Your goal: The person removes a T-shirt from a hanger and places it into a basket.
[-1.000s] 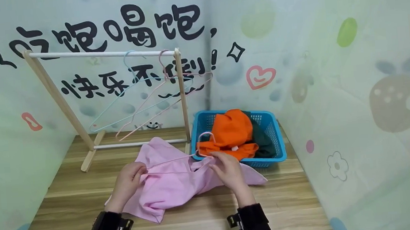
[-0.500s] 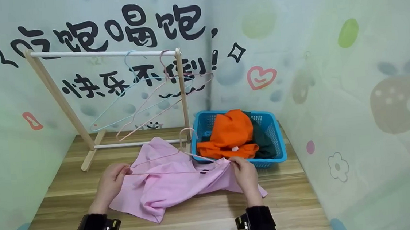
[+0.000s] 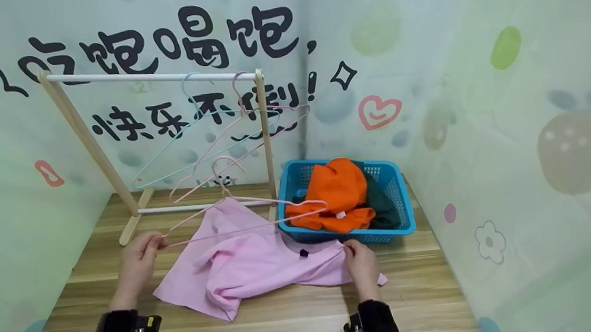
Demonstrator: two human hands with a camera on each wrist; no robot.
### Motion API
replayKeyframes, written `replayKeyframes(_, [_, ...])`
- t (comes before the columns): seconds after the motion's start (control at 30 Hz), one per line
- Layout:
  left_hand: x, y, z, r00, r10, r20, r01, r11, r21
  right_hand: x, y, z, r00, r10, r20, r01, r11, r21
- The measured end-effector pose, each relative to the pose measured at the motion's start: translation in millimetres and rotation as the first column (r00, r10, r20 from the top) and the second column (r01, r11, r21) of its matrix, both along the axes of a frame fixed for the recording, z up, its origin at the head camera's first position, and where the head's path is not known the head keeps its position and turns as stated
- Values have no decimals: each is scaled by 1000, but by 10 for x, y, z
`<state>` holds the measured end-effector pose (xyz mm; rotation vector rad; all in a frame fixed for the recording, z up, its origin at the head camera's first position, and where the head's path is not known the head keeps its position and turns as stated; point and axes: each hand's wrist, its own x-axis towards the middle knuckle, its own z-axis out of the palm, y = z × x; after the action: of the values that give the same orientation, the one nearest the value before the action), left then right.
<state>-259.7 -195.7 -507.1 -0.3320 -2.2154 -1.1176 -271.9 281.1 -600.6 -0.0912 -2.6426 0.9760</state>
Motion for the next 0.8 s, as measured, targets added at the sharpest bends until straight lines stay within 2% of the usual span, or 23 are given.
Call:
replayKeyframes(0.13, [2,-3,99,1000,23,8,-23,999,28,17,37,-118,998,15,64,-16,1000,16])
replayKeyframes(0.23, [-6,-27,172,999,44,-9,-44,998,46,18,37,-135,997,29,71,-29,1000,2])
replayKeyframes(0.37, [-27,-101,288,996,77,-49,-74,995,67,10,4,-70,998,56,2,-56,998,-15])
replayKeyframes(0.53, [-41,-242,414,993,104,-59,-94,983,155,2,-58,54,991,82,-110,-83,997,-5])
replayKeyframes(0.7, [-22,-410,477,981,187,-43,-172,958,231,-11,-131,118,990,91,-105,-95,995,-26])
replayKeyframes(0.8, [2,-504,493,975,223,-12,-210,933,291,-16,-172,128,989,94,-118,-98,995,-32])
